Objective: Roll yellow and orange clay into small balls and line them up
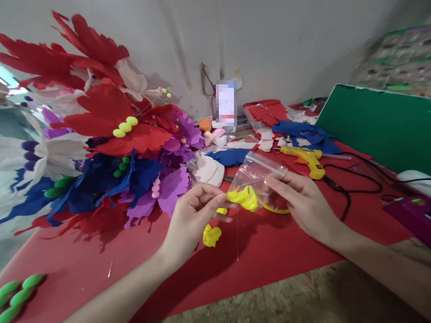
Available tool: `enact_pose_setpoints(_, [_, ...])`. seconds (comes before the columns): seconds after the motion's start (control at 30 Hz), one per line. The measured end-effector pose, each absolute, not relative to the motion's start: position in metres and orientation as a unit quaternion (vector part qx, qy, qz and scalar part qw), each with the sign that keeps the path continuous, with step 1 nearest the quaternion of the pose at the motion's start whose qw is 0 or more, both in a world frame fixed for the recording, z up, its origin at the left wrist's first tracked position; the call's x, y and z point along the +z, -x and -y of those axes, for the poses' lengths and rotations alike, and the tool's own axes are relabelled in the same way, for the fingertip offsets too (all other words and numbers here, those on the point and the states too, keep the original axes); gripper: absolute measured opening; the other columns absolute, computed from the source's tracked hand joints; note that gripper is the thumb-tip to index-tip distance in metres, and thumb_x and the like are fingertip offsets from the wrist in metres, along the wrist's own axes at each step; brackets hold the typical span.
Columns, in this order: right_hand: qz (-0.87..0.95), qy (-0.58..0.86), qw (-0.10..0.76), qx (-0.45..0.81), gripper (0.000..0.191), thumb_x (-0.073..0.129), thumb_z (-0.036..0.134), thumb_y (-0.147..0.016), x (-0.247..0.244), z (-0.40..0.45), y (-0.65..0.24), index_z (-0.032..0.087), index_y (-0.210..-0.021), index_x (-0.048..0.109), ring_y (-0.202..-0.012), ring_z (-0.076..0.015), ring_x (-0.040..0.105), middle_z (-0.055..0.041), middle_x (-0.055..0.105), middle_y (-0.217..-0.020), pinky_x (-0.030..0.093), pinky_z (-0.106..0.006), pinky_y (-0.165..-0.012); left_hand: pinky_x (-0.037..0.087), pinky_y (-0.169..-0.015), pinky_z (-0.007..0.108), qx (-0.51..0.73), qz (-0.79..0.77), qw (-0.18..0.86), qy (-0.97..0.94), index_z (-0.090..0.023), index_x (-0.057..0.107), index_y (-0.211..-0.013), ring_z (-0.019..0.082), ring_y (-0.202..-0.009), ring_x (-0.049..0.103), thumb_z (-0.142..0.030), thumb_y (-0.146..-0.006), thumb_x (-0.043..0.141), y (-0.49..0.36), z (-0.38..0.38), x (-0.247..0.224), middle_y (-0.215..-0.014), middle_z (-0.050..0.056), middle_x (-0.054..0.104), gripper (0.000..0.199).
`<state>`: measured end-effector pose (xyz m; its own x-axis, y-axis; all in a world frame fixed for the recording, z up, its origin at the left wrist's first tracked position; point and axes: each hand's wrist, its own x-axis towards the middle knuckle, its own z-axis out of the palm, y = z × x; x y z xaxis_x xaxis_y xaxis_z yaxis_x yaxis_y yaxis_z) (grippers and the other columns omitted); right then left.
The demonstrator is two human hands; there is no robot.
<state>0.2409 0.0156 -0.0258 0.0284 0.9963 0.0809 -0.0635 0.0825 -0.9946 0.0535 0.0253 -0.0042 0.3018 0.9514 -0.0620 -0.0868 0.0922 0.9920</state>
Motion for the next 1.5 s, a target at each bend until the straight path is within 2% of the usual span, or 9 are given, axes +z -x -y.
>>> enact_pose_setpoints(0.13, [0.547,0.457,0.501,0.49,0.018,0.055,0.034,-0.076,-0.021,-0.012,-0.237,0.02,-0.064,0.054,-0.05,-0.008,0.045,0.0025,0.05,-0.057,0.037,-0.02,-0.047,0.052,-0.05,0.024,0.285,-0.369,0.726,-0.505,-0.014,0.055,-0.084,0.016,-0.061,0.065,-0.04,-0.067,0.064,-0.057,-0.024,-0.004,-0.074,0.005,0.067,0.032])
enact_pose_setpoints(0.23, [0.601,0.44,0.449,0.493,0.018,0.051,0.031,-0.077,-0.019,-0.01,-0.23,0.019,-0.064,0.052,-0.05,-0.0063,0.044,0.0035,0.049,-0.059,0.036,-0.018,-0.046,0.051,-0.053,0.022,0.191,-0.388,0.748,-0.503,-0.01,0.061,-0.069,0.016,-0.063,0.066,-0.038,-0.066,0.064,-0.06,-0.023,-0.007,-0.07,0.007,0.068,0.028])
enact_pose_setpoints(0.4, [0.634,0.447,0.403,0.485,0.018,0.05,0.03,-0.077,-0.022,-0.009,-0.225,0.018,-0.065,0.051,-0.05,-0.0052,0.042,0.0046,0.048,-0.058,0.032,-0.016,-0.044,0.051,-0.05,0.017,0.268,-0.382,0.755,-0.46,-0.011,0.064,-0.069,0.012,-0.059,0.066,-0.024,-0.069,0.063,-0.062,-0.024,-0.013,-0.064,0.001,0.068,0.012])
enact_pose_setpoints(0.53, [0.662,0.431,0.392,0.473,0.019,0.049,0.028,-0.079,-0.021,-0.007,-0.224,0.017,-0.063,0.051,-0.055,-0.0067,0.045,0.0032,0.049,-0.058,0.035,-0.017,-0.049,0.052,-0.049,0.015,0.287,-0.364,0.767,-0.444,-0.011,0.066,-0.068,0.011,-0.059,0.066,-0.019,-0.069,0.064,-0.064,-0.022,-0.013,-0.065,0.0,0.069,0.008])
enact_pose_setpoints(0.8, [0.625,0.435,0.445,0.472,0.021,0.046,0.025,-0.078,-0.014,-0.01,-0.239,0.019,-0.059,0.041,-0.043,-0.0046,0.03,0.0068,0.036,-0.05,0.023,-0.018,-0.038,0.051,-0.046,0.014,0.337,-0.348,0.76,-0.434,-0.008,0.064,-0.067,0.01,-0.052,0.064,-0.031,-0.073,0.062,-0.054,-0.025,-0.006,-0.062,0.005,0.07,0.024])
enact_pose_setpoints(1.03, [0.668,0.415,0.369,0.495,0.021,0.048,0.029,-0.078,-0.016,-0.008,-0.228,0.016,-0.06,0.05,-0.049,-0.0056,0.041,0.0039,0.046,-0.054,0.031,-0.017,-0.044,0.048,-0.044,0.014,0.312,-0.321,0.741,-0.501,-0.012,0.054,-0.067,0.008,-0.043,0.06,-0.036,-0.081,0.051,-0.061,-0.02,-0.016,-0.051,0.0,0.064,0.028])
enact_pose_setpoints(1.17, [0.672,0.414,0.369,0.491,0.022,0.049,0.029,-0.078,-0.017,-0.006,-0.224,0.016,-0.061,0.053,-0.048,-0.0052,0.04,0.004,0.047,-0.053,0.032,-0.017,-0.045,0.047,-0.046,0.017,0.323,-0.335,0.708,-0.531,-0.013,0.051,-0.07,0.009,-0.044,0.059,-0.04,-0.083,0.044,-0.064,-0.017,-0.019,-0.049,-0.002,0.061,0.031])
enact_pose_setpoints(1.3, [0.647,0.431,0.376,0.504,0.018,0.05,0.028,-0.076,-0.016,-0.005,-0.225,0.016,-0.062,0.053,-0.045,-0.0047,0.037,0.005,0.043,-0.051,0.028,-0.017,-0.041,0.039,-0.044,0.017,0.333,-0.355,0.658,-0.575,-0.015,0.048,-0.064,0.007,-0.04,0.051,-0.046,-0.085,0.034,-0.061,-0.016,-0.016,-0.043,-0.003,0.053,0.041])
enact_pose_setpoints(1.5, [0.625,0.412,0.364,0.555,0.017,0.054,0.025,-0.074,-0.014,-0.006,-0.228,0.016,-0.06,0.049,-0.042,-0.0037,0.032,0.0057,0.041,-0.05,0.022,-0.018,-0.038,0.024,-0.038,0.02,0.338,-0.396,0.606,-0.602,-0.019,0.034,-0.051,0.004,-0.034,0.025,-0.049,-0.085,0.031,-0.06,-0.015,-0.014,-0.037,-0.008,0.028,0.046])
